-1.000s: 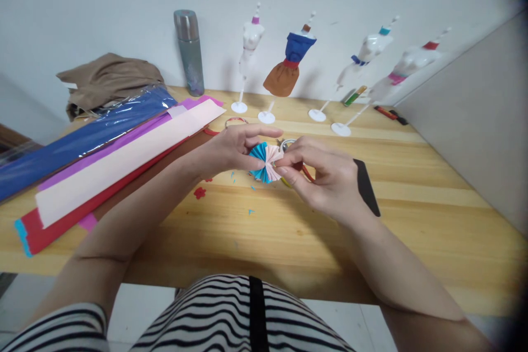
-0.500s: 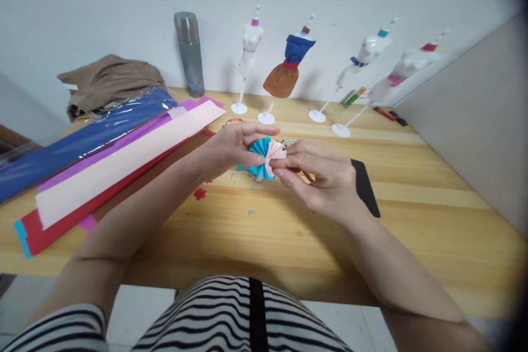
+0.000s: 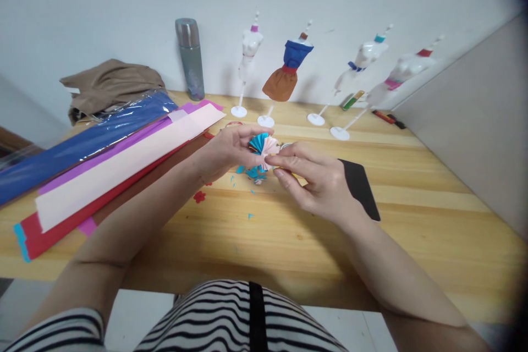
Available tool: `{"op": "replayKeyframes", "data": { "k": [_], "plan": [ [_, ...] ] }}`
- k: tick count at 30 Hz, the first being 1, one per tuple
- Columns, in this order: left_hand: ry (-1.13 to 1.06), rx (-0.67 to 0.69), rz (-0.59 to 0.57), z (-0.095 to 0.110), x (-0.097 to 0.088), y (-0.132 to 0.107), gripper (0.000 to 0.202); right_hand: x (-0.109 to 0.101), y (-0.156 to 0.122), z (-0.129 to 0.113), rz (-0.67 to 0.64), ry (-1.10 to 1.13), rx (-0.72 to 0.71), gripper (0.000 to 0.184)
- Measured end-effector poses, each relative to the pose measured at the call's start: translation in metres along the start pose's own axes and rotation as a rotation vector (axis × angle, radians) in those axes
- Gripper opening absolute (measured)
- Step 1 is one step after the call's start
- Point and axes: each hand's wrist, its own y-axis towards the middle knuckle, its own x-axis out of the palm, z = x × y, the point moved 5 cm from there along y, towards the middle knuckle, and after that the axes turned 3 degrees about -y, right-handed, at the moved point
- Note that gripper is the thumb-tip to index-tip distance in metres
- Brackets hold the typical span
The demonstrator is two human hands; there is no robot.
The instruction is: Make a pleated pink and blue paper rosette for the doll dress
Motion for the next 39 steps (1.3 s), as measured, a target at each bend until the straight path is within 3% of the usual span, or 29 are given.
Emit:
{"op": "replayKeyframes", "data": {
  "k": [7,12,15,23,31,39],
  "plan": [
    [-0.083,0.01,0.029,-0.008,-0.001,0.003,0.047,0.003,0.0,0.002,0.005,-0.029,0.04,0.02],
    [-0.091,-0.053,0.022,-0.011,0.002,0.002,0.043,0.003,0.0,0.011,-0.003,0.174,0.266,0.011],
    [-0.092,-0.068,0.038,-0.01,0.002,0.001,0.043,0.004,-0.001,0.015,-0.011,0.25,0.332,0.01],
    [-0.022,-0.096,-0.027,-0.006,0.003,-0.001,0.042,0.004,0.001,0.02,-0.033,0.33,0.363,0.004],
    [0.06,-0.103,-0.044,-0.002,0.004,-0.002,0.036,0.002,0.002,0.018,-0.036,0.339,0.362,0.015],
    [0.107,-0.106,-0.056,-0.002,0.005,-0.001,0.03,0.006,0.002,0.018,-0.042,0.371,0.375,0.008]
  ]
}}
